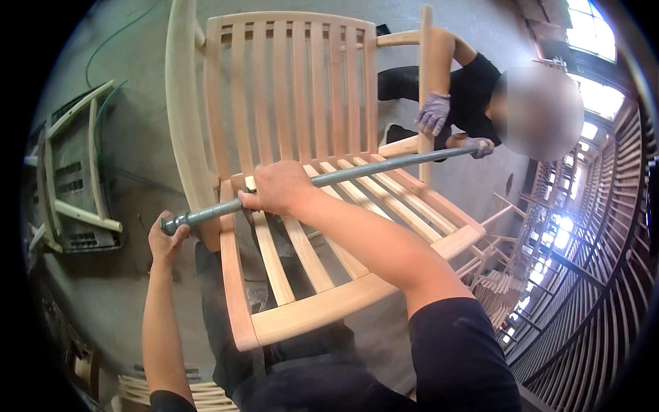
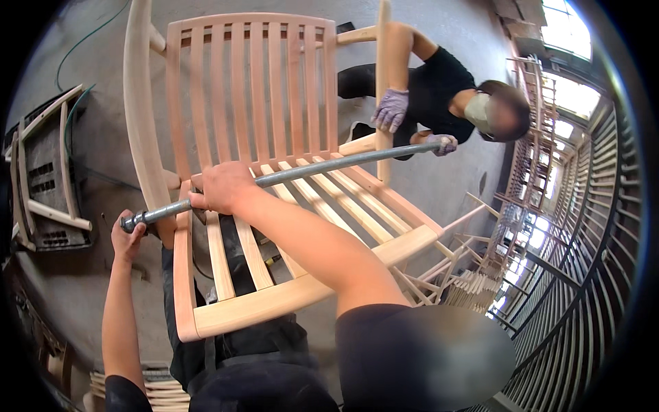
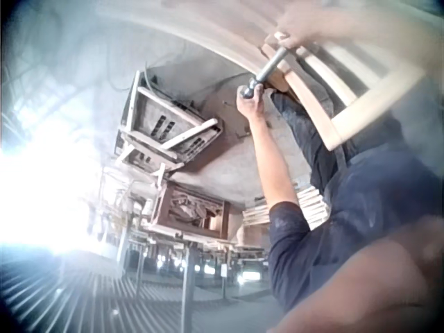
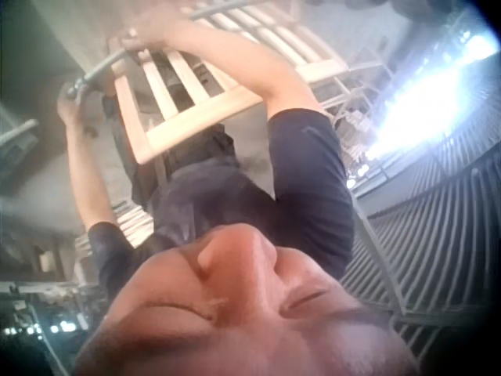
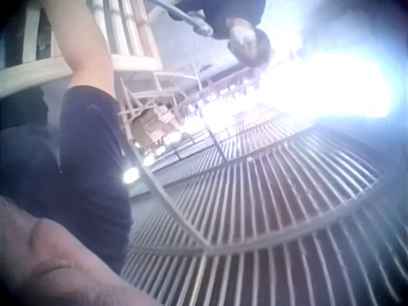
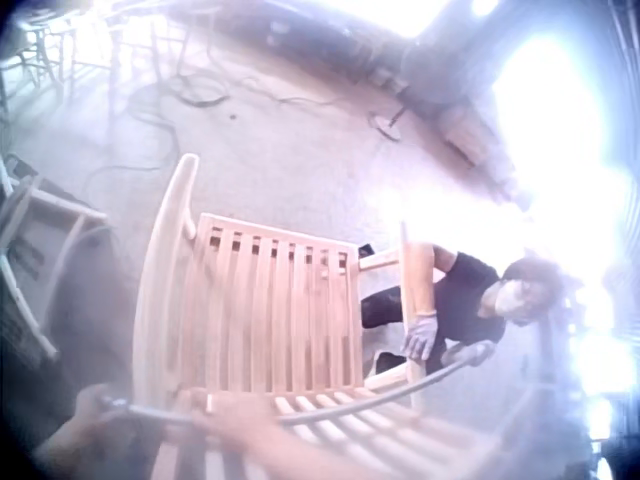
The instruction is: The person uses a metal bar clamp to hold a wooden chair frame in place while another person assists. The person then sits on the floor and uses a pneumatic nail gun to drive nails into the chair's joints to secure the assembly.
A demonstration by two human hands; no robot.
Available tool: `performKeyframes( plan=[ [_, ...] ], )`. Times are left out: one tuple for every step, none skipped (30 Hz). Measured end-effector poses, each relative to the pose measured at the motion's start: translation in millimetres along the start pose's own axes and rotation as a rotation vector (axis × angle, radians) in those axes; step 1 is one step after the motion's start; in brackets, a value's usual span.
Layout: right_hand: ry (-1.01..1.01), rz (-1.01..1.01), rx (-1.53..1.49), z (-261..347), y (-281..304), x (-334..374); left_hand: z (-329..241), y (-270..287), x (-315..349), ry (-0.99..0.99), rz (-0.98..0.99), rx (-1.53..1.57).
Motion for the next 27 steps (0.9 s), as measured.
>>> performKeyframes(
  plan=[
    [0.023,0.009,-0.020,8,-5,-4,15,3,3,0.011,-0.002,-0.009],
    [0.024,0.038,-0.121,4,-24,-15,32,6,6,-0.013,-0.103,-0.101],
    [0.037,0.108,-0.143,9,-26,-20,45,21,7,-0.038,-0.199,-0.207],
    [0.022,0.171,-0.164,4,-23,-17,23,15,0,-0.021,-0.122,-0.186],
    [0.001,0.176,-0.125,2,-20,-15,-6,4,-5,-0.008,-0.054,-0.168],
    [0.029,0.118,-0.126,8,-14,-16,-8,7,-3,-0.041,-0.089,-0.179],
    [0.018,0.155,-0.088,9,-15,-19,-10,3,-3,-0.080,-0.120,-0.178],
    [0.004,0.191,-0.050,12,-16,-23,-7,8,-1,-0.062,-0.114,-0.196],
    [-0.030,0.236,-0.005,7,-21,-22,-9,3,1,-0.046,-0.092,-0.197],
    [-0.009,0.096,-0.058,7,-15,-25,-12,-1,2,-0.032,-0.068,-0.196],
    [0.005,0.043,-0.059,8,-15,-24,-16,0,5,-0.052,-0.105,-0.167],
    [0.022,-0.007,-0.059,10,-11,-21,-21,1,9,-0.067,-0.144,-0.135],
    [0.037,-0.057,-0.059,11,-7,-19,-26,2,13,-0.083,-0.182,-0.103],
    [0.047,-0.084,-0.043,11,-2,-20,-30,6,10,-0.099,-0.196,-0.098],
    [0.054,-0.108,-0.030,11,4,-21,-43,13,4,-0.114,-0.207,-0.093],
    [0.059,-0.134,-0.016,10,8,-21,-48,15,1,-0.131,-0.216,-0.087],
    [0.034,-0.109,-0.016,4,3,-19,-42,15,3,-0.129,-0.220,-0.116],
    [0.016,-0.101,-0.005,-4,6,-19,-35,21,-1,-0.142,-0.239,-0.140],
    [-0.022,-0.091,0.017,-21,7,-18,-30,17,-11,-0.161,-0.247,-0.146],
    [-0.014,-0.122,0.012,-33,2,-17,-24,21,-11,-0.169,-0.267,-0.142],
    [-0.027,-0.133,0.032,-51,0,-11,-24,17,-10,-0.146,-0.221,-0.086],
    [-0.036,-0.143,0.053,-66,-1,-4,-17,14,-8,-0.109,-0.184,-0.019],
    [-0.039,-0.158,0.069,-78,1,3,-12,14,-7,-0.144,-0.176,-0.023],
    [-0.078,-0.117,0.099,-91,4,11,-13,12,-5,-0.156,-0.176,-0.040],
    [-0.098,-0.123,0.086,-105,6,18,-14,11,-6,-0.140,-0.163,-0.057],
    [-0.116,-0.129,0.074,-122,7,26,-12,7,-8,-0.127,-0.149,-0.033],
    [-0.133,-0.140,0.055,-138,8,34,-9,7,-10,-0.118,-0.136,-0.016]
  ],
)
Point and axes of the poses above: each hand's wrist, its own x-axis away from the middle knuckle, its own y-axis out of the back of the hand, z = x × y, the point moved 9 cm from there along -x, towards the middle knuckle, and after that the axes turned 4 degrees about x, right-handed, at the moved point
